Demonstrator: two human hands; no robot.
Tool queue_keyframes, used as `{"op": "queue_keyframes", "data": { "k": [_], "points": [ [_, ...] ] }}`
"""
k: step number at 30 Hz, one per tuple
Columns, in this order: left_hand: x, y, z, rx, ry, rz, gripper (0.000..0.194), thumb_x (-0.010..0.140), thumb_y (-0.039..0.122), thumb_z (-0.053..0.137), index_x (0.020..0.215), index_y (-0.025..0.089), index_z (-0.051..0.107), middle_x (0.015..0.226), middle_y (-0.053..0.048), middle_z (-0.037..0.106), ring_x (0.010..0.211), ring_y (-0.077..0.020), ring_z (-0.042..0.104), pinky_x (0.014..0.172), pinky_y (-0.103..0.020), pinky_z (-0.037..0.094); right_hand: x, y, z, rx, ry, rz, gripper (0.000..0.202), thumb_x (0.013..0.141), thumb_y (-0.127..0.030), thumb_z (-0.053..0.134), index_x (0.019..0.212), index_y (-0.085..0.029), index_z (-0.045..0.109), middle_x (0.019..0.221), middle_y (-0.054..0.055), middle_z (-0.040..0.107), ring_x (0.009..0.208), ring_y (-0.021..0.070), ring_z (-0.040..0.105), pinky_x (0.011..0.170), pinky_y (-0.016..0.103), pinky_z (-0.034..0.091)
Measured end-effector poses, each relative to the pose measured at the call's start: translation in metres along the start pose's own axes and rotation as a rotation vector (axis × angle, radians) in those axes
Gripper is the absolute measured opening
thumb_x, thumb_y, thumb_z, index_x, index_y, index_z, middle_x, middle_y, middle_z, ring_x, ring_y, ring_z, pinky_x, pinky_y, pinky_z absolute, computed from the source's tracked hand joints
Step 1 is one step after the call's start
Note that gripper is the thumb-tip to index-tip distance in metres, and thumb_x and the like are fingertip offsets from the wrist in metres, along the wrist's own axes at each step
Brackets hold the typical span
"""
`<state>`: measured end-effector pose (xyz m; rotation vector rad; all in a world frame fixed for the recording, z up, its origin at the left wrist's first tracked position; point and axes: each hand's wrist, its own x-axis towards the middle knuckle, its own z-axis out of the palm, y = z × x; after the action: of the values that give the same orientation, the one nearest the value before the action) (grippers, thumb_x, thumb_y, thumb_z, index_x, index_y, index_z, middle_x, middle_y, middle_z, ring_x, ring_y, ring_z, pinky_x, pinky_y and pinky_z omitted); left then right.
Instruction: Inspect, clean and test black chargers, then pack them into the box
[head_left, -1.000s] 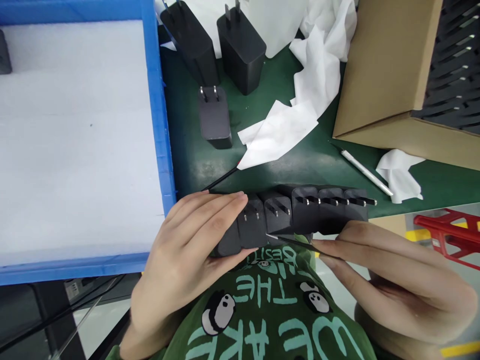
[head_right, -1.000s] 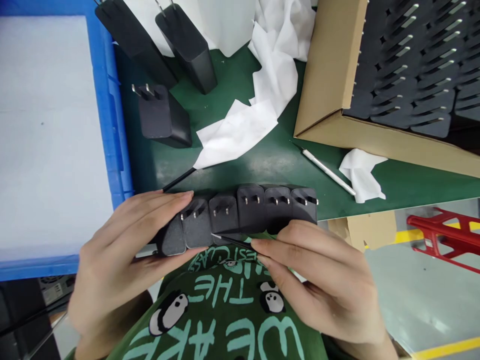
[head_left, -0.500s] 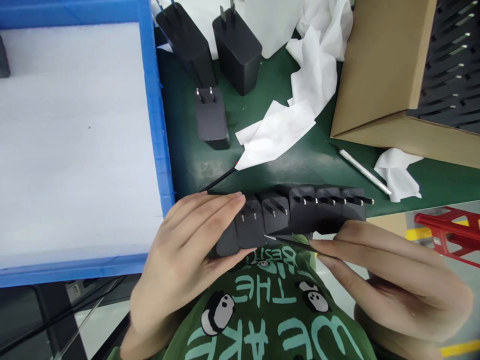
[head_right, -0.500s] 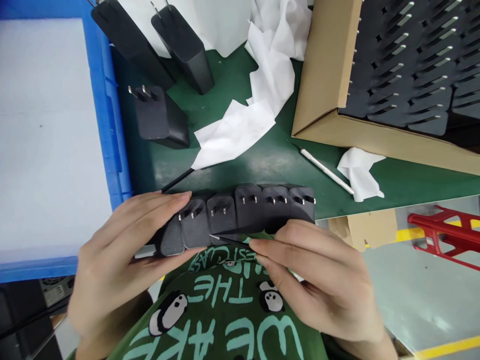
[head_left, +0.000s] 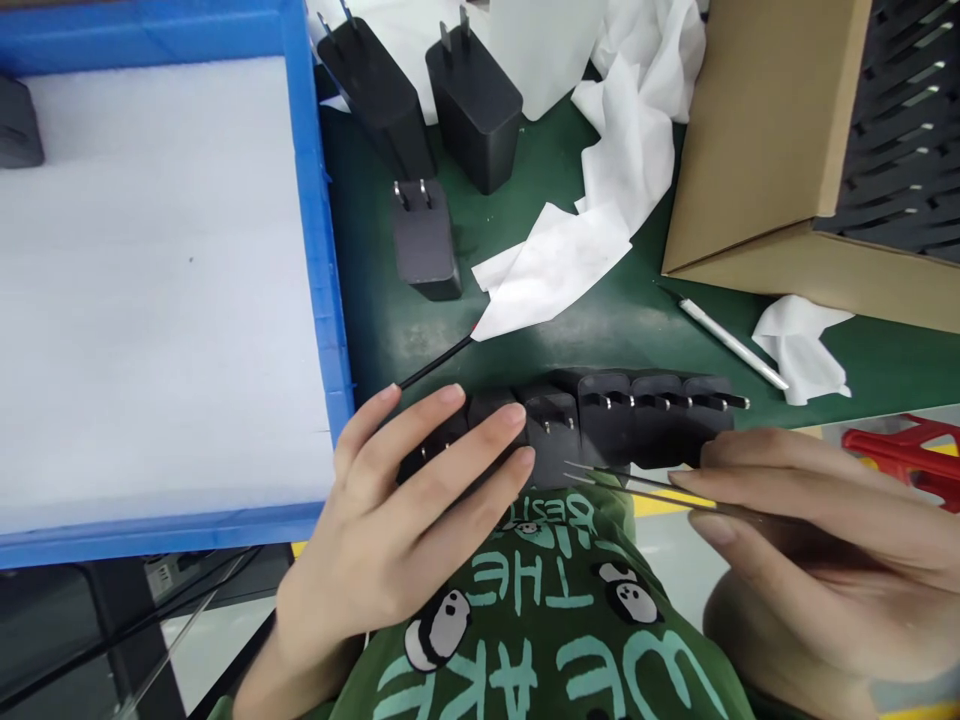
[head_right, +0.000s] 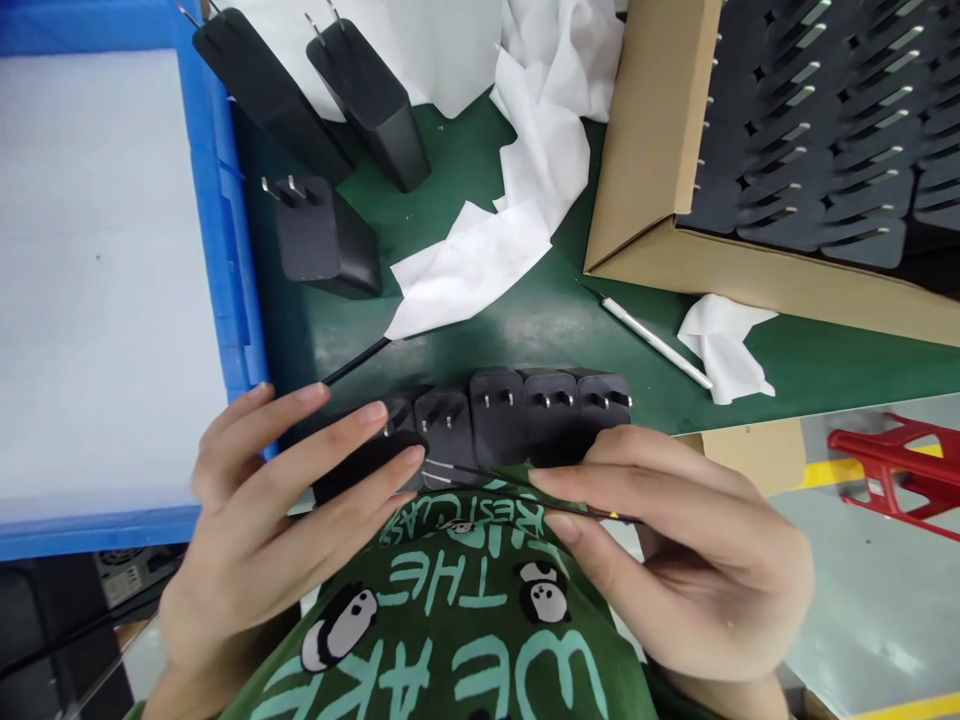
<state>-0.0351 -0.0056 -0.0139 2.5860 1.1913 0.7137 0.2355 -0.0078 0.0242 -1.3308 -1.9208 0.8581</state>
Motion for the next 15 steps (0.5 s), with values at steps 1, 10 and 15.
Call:
{"op": "queue_keyframes", "data": {
  "k": [1,10,15],
  "points": [
    [-0.0006,0.0006,0.0009,-0.031,0.001,-0.025,0.036,0.08,0.011,0.079,0.112,0.026,0.071,0.113,-0.002,0.073,0.125,-0.0253,0.055,0.121,-0.05,0.036,0.0013,0.0004,-0.0019,-0.01,-0.021,-0.013,0.033,0.078,0.004,0.067,0.1,-0.02,0.073,0.078,0.001,0.067,0.066,0.0122,0.065,0.052,0.021,0.053],
    [0.0016,-0.0001,-0.001,-0.061,0.001,-0.065,0.028,0.083,0.014,0.077,0.102,0.034,0.072,0.109,0.0,0.072,0.134,-0.0265,0.05,0.117,-0.054,0.042,0.0014,-0.0007,0.0003,-0.017,-0.019,-0.018,0.031,0.078,0.001,0.068,0.099,-0.021,0.073,0.078,0.002,0.069,0.063,0.0128,0.067,0.051,0.022,0.054],
    [-0.0009,0.0005,-0.0001,0.018,0.007,-0.038,0.03,0.082,0.016,0.078,0.102,0.037,0.07,0.112,0.0,0.071,0.14,-0.0285,0.045,0.114,-0.06,0.045,0.0027,0.0015,-0.0043,-0.046,-0.065,-0.035,0.029,0.08,0.0,0.068,0.101,-0.02,0.072,0.08,0.003,0.07,0.065,0.0133,0.067,0.052,0.021,0.055]
  ]
}}
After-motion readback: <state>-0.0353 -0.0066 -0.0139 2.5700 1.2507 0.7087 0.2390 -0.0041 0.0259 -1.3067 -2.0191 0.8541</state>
